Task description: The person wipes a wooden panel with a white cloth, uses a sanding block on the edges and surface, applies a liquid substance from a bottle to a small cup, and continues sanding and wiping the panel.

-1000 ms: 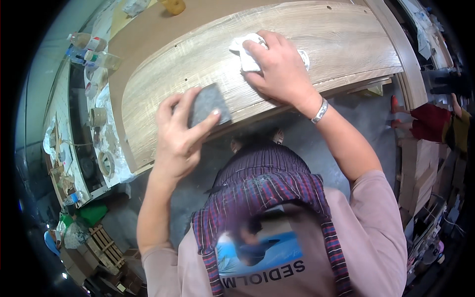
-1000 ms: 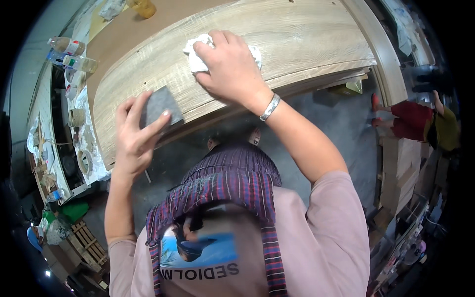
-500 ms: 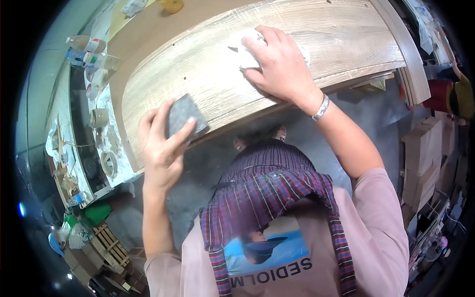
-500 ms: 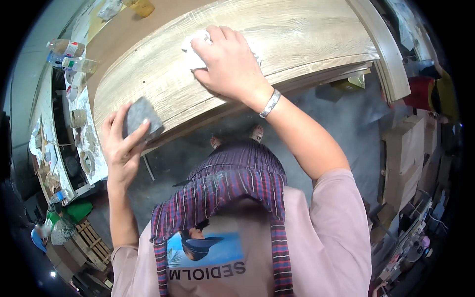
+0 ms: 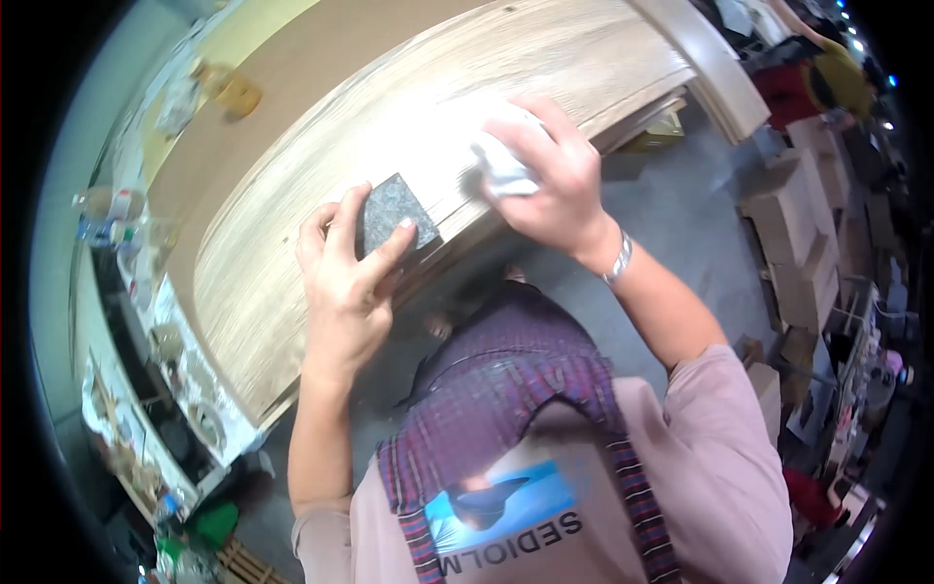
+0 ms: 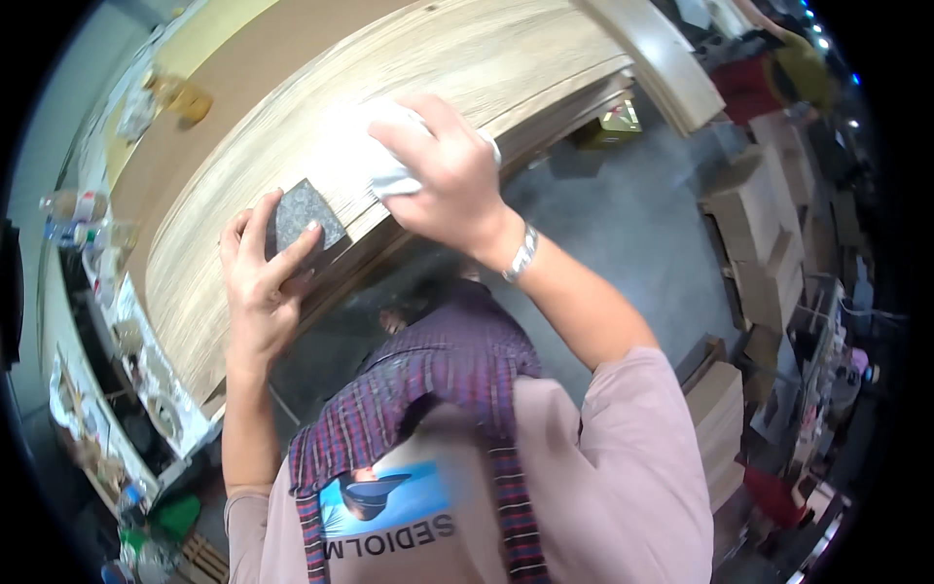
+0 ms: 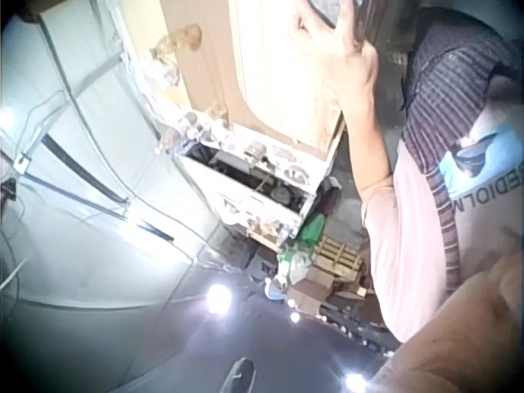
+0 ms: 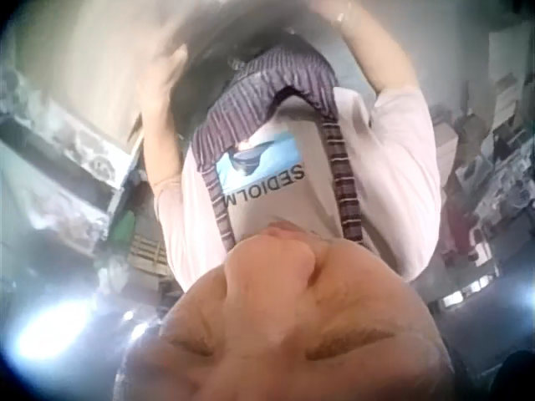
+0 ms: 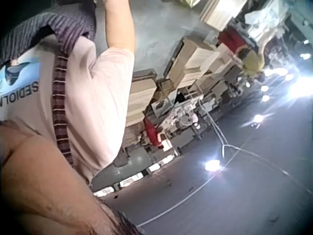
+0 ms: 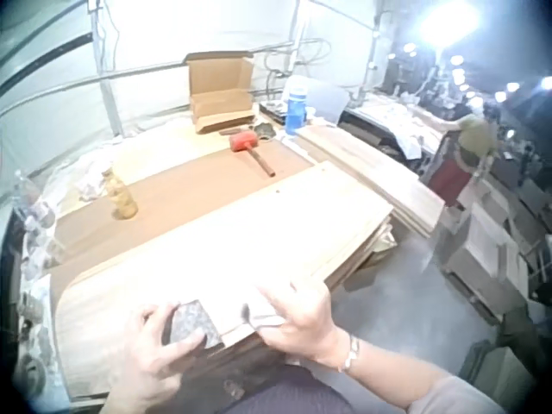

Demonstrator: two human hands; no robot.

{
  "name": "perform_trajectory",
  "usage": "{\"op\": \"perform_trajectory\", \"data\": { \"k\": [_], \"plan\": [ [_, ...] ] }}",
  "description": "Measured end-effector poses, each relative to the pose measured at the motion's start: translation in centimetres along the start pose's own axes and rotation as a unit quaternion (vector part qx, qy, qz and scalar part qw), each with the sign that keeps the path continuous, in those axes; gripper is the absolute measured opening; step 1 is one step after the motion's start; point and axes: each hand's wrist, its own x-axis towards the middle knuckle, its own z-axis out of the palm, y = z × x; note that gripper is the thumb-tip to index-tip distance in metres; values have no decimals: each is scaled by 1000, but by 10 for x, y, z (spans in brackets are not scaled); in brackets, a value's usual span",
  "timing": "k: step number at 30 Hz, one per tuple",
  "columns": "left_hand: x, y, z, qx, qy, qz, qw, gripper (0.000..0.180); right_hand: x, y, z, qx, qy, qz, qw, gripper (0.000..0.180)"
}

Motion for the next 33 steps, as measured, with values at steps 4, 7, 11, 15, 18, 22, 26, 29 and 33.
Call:
{"op": "perform_trajectory", "data": {
  "k": [4,7,11,15,18,22,26,29,33],
  "plan": [
    [41,24,31,8,16,43,999,56,-60,47,-74,-45,66,116,990,37],
    [83,52,58,-10,18,44,999,54,-116,90,-107,-57,69,291,952,34],
    [159,97,112,-20,2,53,998,56,-162,143,-144,-20,42,420,906,34],
    [247,145,176,-5,30,110,993,55,-160,197,-171,9,16,404,915,33],
    [301,180,209,-28,29,115,993,54,-146,238,-182,28,31,398,917,25],
    [292,177,196,21,-40,122,992,54,-108,286,-193,102,82,378,917,25],
    [295,179,195,15,-48,85,995,53,-54,300,-174,176,47,366,913,35],
    [334,211,226,-2,9,122,992,47,-43,297,-155,236,129,411,871,25],
    [322,196,210,-3,-48,118,992,47,-49,298,-155,181,142,406,884,22]
  ]
}}
